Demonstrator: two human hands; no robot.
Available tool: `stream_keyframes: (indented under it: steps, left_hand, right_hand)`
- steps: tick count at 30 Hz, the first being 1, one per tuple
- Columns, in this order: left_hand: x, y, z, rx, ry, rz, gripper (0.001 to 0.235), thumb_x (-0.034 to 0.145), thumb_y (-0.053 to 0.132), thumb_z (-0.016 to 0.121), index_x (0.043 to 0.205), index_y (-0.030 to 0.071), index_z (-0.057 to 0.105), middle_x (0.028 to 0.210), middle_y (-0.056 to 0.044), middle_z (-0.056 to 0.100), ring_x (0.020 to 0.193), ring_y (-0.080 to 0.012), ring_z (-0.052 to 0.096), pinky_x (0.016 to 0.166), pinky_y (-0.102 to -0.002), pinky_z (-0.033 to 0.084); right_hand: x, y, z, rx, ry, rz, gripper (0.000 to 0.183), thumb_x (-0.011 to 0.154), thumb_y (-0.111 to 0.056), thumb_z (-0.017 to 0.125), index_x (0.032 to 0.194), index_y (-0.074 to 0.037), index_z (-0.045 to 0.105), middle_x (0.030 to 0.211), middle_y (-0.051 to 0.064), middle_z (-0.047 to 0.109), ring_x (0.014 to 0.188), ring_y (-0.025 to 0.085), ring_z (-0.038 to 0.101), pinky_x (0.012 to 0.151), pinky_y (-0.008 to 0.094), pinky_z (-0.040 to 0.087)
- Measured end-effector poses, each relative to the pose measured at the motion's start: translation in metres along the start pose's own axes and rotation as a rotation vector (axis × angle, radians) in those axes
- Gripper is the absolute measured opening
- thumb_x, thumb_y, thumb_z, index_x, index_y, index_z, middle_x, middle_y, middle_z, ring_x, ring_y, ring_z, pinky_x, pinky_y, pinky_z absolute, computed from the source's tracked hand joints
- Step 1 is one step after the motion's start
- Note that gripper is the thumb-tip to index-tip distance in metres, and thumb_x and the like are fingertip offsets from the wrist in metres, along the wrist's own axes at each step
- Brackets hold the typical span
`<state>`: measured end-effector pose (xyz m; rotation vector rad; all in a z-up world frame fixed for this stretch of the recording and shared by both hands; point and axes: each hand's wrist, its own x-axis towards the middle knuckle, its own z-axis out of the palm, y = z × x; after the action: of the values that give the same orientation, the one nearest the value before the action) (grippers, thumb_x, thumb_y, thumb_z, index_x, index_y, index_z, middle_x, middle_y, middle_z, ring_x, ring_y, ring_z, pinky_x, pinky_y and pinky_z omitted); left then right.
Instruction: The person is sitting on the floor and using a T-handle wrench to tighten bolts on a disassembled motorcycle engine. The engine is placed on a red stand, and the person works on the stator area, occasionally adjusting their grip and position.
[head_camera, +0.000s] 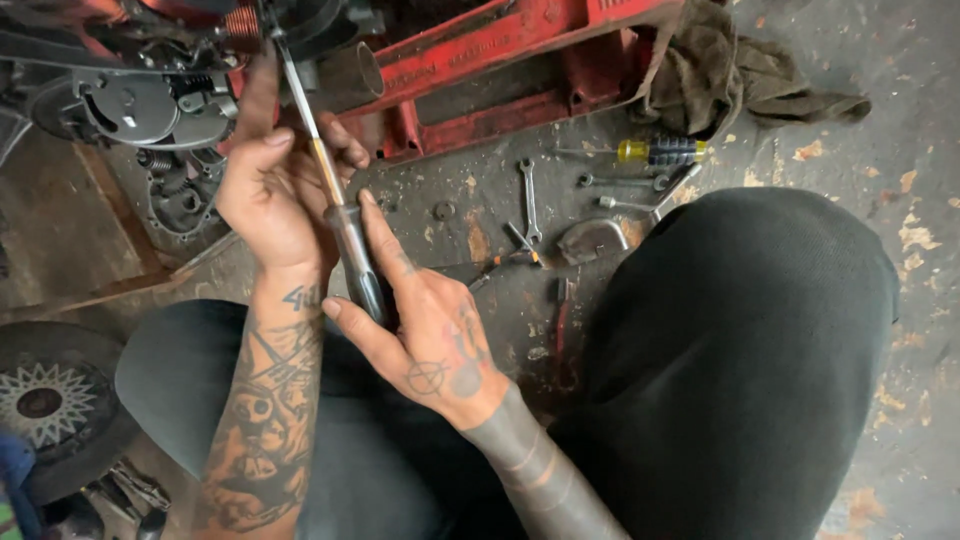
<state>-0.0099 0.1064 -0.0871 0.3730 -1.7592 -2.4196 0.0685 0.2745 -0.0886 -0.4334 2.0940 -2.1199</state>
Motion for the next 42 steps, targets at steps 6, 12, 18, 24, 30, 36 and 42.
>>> stream_keyframes:
  steps: [6,12,18,24,30,36,42]
  left_hand:
    - [0.001,0.003,-0.006,-0.016,0.0,0.003,0.069,0.091,0.018,0.045,0.159,0.008,0.047,0.092,-0.016,0.066,0.078,-0.0253,0.063,0.076,-0.036,0.055]
    - [0.001,0.011,-0.002,-0.031,-0.022,-0.049,0.075,0.089,0.023,0.046,0.162,0.008,0.043,0.089,-0.013,0.065,0.077,-0.0232,0.062,0.074,-0.035,0.052]
    - [-0.003,0.019,0.002,-0.051,-0.072,-0.056,0.072,0.092,0.024,0.044,0.161,0.004,0.043,0.095,-0.017,0.066,0.079,-0.0239,0.064,0.077,-0.035,0.054]
    - [0.003,0.017,-0.015,-0.129,-0.114,-0.081,0.056,0.097,0.023,0.048,0.148,0.005,0.059,0.097,-0.019,0.069,0.078,-0.0259,0.062,0.078,-0.037,0.053]
    - [0.004,0.019,-0.02,-0.229,-0.162,-0.125,0.048,0.097,0.022,0.049,0.139,0.007,0.065,0.101,-0.02,0.069,0.081,-0.0295,0.061,0.079,-0.041,0.05]
    - [0.002,0.022,-0.016,-0.171,-0.269,-0.063,0.039,0.096,0.022,0.047,0.124,0.004,0.066,0.103,-0.018,0.068,0.083,-0.0246,0.061,0.082,-0.036,0.051]
    - [-0.002,0.022,-0.015,-0.169,-0.29,-0.054,0.043,0.096,0.025,0.048,0.129,0.004,0.065,0.112,-0.018,0.068,0.091,-0.0252,0.064,0.085,-0.038,0.053]
  right_hand:
    - [0.002,-0.012,-0.002,-0.003,-0.016,0.018,0.077,0.094,-0.027,0.065,0.157,-0.001,0.03,0.092,0.014,0.078,0.067,0.025,0.076,0.059,0.032,0.056]
    - [0.003,-0.021,-0.002,0.082,-0.059,0.105,0.076,0.093,-0.028,0.064,0.158,-0.005,0.032,0.094,0.008,0.076,0.067,0.017,0.07,0.063,0.029,0.056]
    - [0.002,-0.031,0.003,0.187,-0.042,0.137,0.075,0.092,-0.024,0.065,0.156,-0.002,0.033,0.105,0.01,0.077,0.082,0.017,0.073,0.073,0.028,0.059]
    - [0.001,-0.036,0.014,0.336,-0.039,0.13,0.075,0.093,-0.018,0.064,0.157,0.003,0.03,0.116,0.012,0.07,0.095,0.017,0.066,0.087,0.027,0.055]
    - [-0.002,-0.033,0.031,0.395,0.015,0.089,0.072,0.095,-0.014,0.063,0.156,0.005,0.031,0.151,0.021,0.054,0.132,0.025,0.058,0.113,0.034,0.047]
    - [-0.001,-0.03,0.031,0.42,0.019,0.106,0.071,0.095,-0.012,0.063,0.157,0.003,0.031,0.154,0.018,0.052,0.135,0.023,0.055,0.116,0.034,0.043]
    - [0.002,-0.032,0.02,0.591,0.0,0.208,0.068,0.095,-0.01,0.06,0.159,0.0,0.04,0.1,0.0,0.06,0.072,0.007,0.043,0.064,0.019,0.034]
